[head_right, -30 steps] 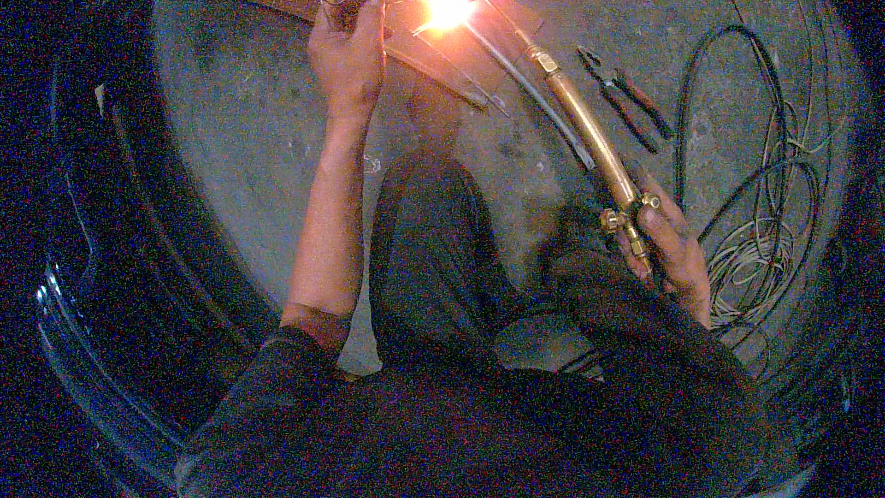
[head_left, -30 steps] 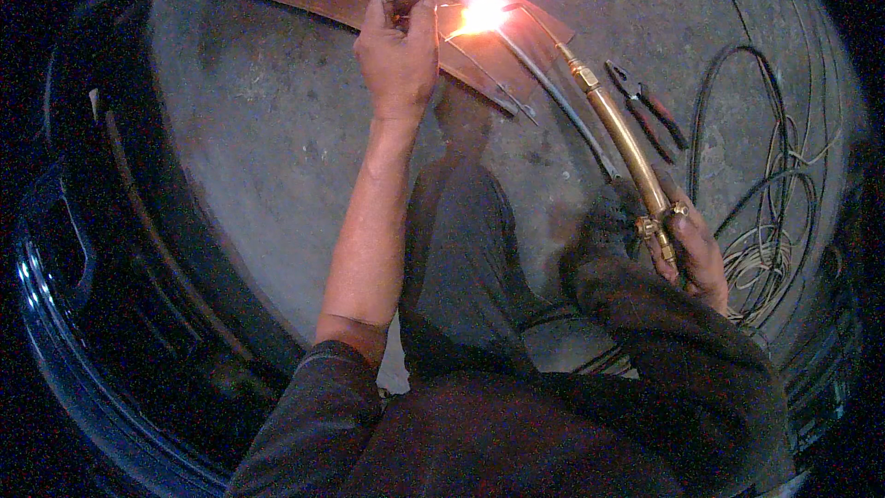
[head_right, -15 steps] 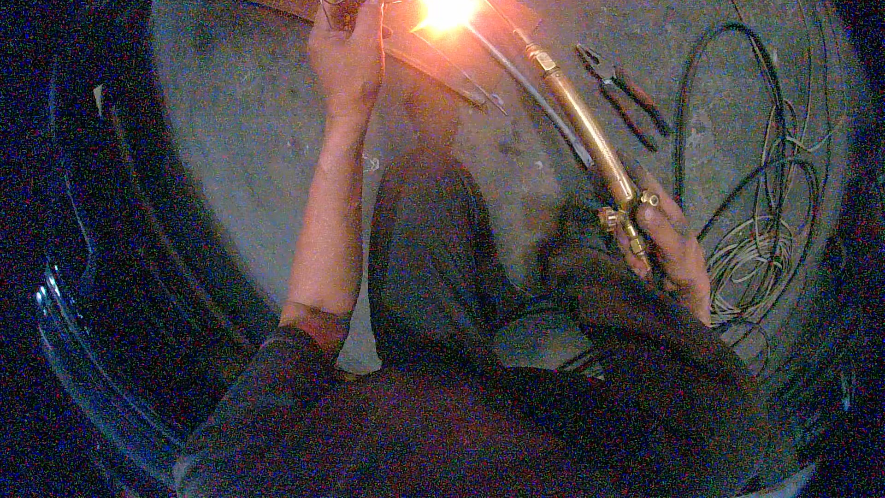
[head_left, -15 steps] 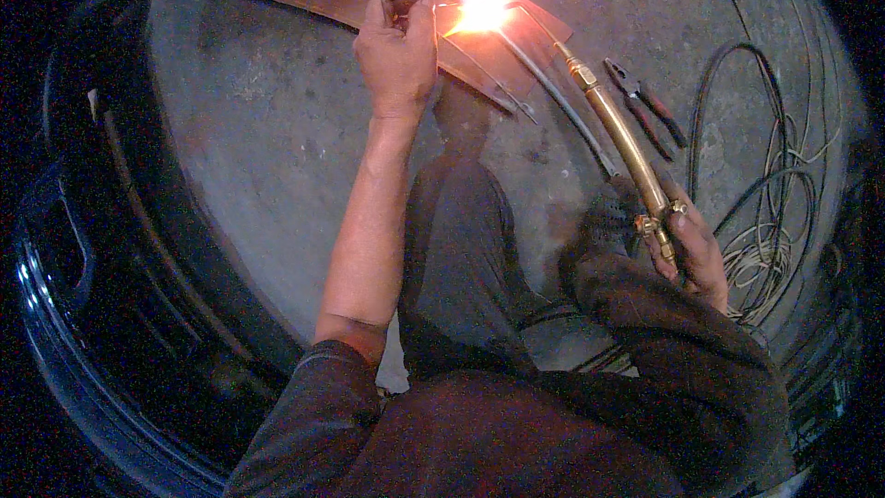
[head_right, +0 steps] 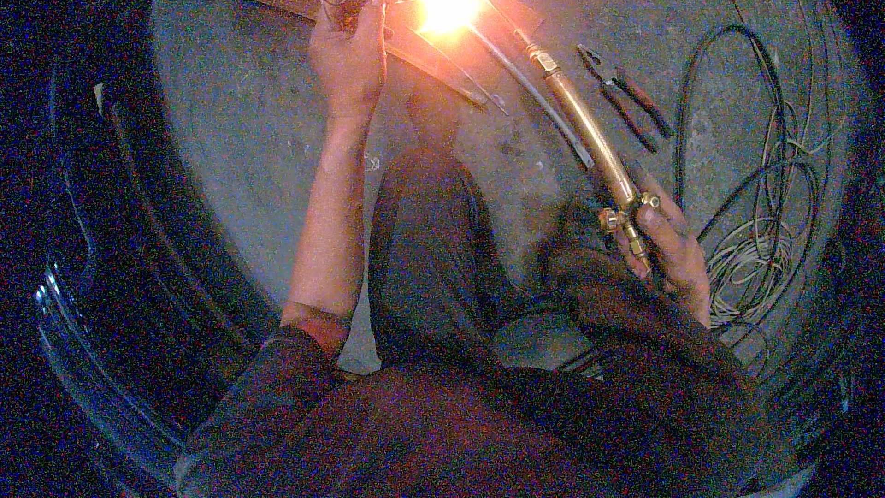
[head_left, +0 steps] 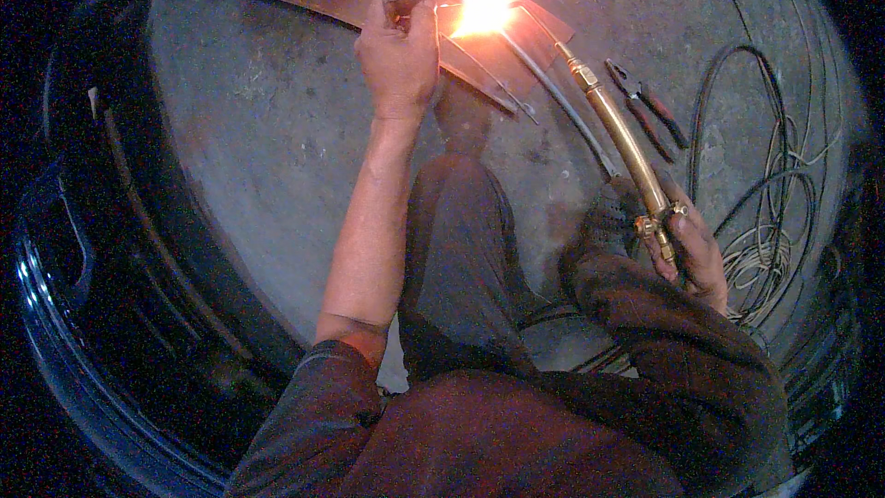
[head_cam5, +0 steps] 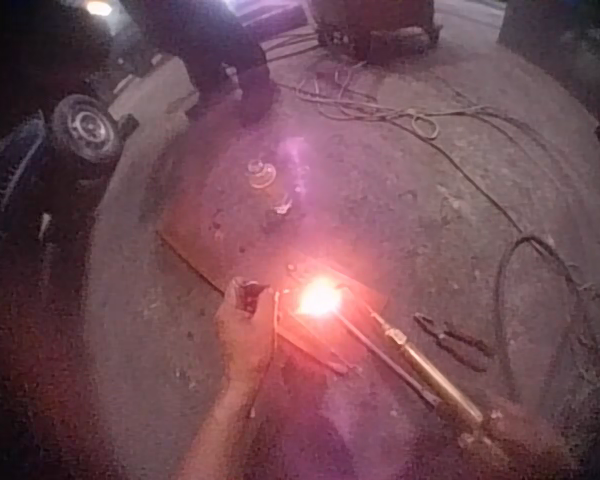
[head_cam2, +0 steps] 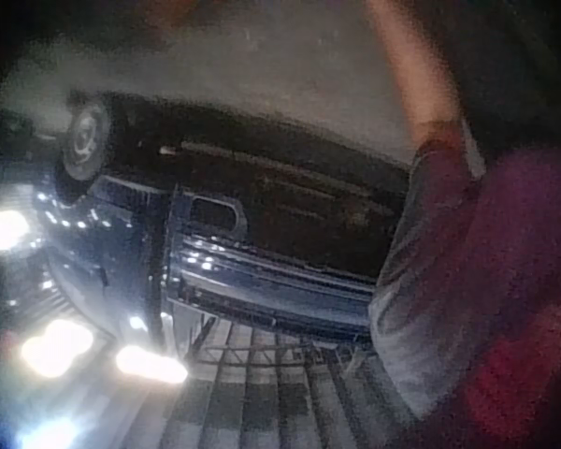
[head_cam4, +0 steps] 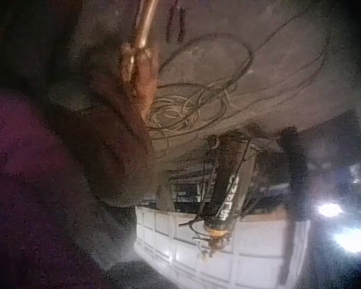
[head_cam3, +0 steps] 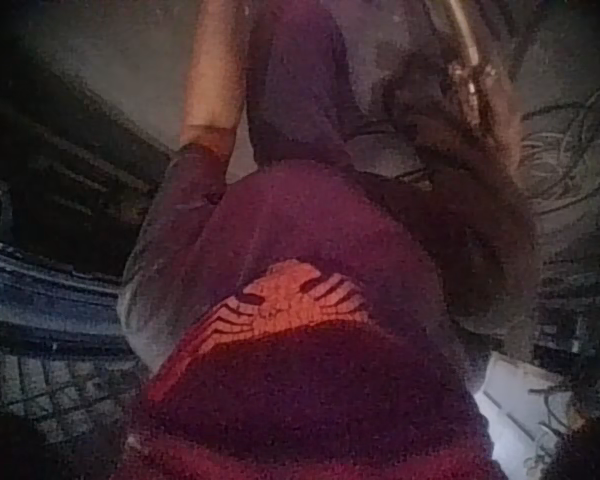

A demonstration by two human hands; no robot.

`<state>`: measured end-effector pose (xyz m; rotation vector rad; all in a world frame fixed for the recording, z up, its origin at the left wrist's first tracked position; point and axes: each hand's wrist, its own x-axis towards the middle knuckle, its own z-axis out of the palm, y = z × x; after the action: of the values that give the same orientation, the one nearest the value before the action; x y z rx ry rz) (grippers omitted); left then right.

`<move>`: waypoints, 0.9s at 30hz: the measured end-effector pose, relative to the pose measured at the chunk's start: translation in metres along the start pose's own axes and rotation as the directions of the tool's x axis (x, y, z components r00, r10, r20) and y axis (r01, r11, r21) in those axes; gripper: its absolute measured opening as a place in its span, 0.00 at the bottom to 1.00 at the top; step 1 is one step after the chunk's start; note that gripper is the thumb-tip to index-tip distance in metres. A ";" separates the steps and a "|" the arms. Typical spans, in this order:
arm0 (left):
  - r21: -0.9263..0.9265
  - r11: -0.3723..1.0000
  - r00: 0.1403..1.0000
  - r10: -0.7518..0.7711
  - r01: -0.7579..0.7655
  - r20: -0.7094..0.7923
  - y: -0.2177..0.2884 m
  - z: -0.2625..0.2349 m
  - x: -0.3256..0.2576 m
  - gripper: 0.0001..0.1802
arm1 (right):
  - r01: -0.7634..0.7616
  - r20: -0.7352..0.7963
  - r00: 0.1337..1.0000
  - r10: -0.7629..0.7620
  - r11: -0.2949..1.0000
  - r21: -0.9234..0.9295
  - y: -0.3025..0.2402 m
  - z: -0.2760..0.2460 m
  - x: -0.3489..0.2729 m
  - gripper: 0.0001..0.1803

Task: The person sits on the floor and uses a welding torch to heat and fuse small metal pieces onto a curved metal plate. They repeatedly pick up small metal bits, apply the torch flame to the plate, and add the bits to the molten area.

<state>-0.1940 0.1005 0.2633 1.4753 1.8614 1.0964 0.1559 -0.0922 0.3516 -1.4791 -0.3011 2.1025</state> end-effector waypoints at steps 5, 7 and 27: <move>0.017 1.000 1.000 -0.013 0.014 -0.009 0.006 -0.001 -0.002 0.12 | 0.007 -0.016 1.000 -0.008 0.999 -0.044 0.003 -0.001 0.001 0.46; 0.022 1.000 1.000 -0.016 0.016 -0.003 0.003 0.000 -0.001 0.12 | 0.008 -0.036 0.999 -0.010 0.999 -0.053 0.005 -0.004 0.001 0.46; 0.035 0.999 1.000 -0.009 0.009 0.004 0.001 0.001 -0.004 0.12 | 0.000 0.021 1.000 0.000 1.000 -0.010 0.009 -0.012 0.004 0.45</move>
<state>-0.1914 0.0967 0.2629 1.4858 1.8917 1.0611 0.1628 -0.0992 0.3397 -1.4638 -0.3204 2.1205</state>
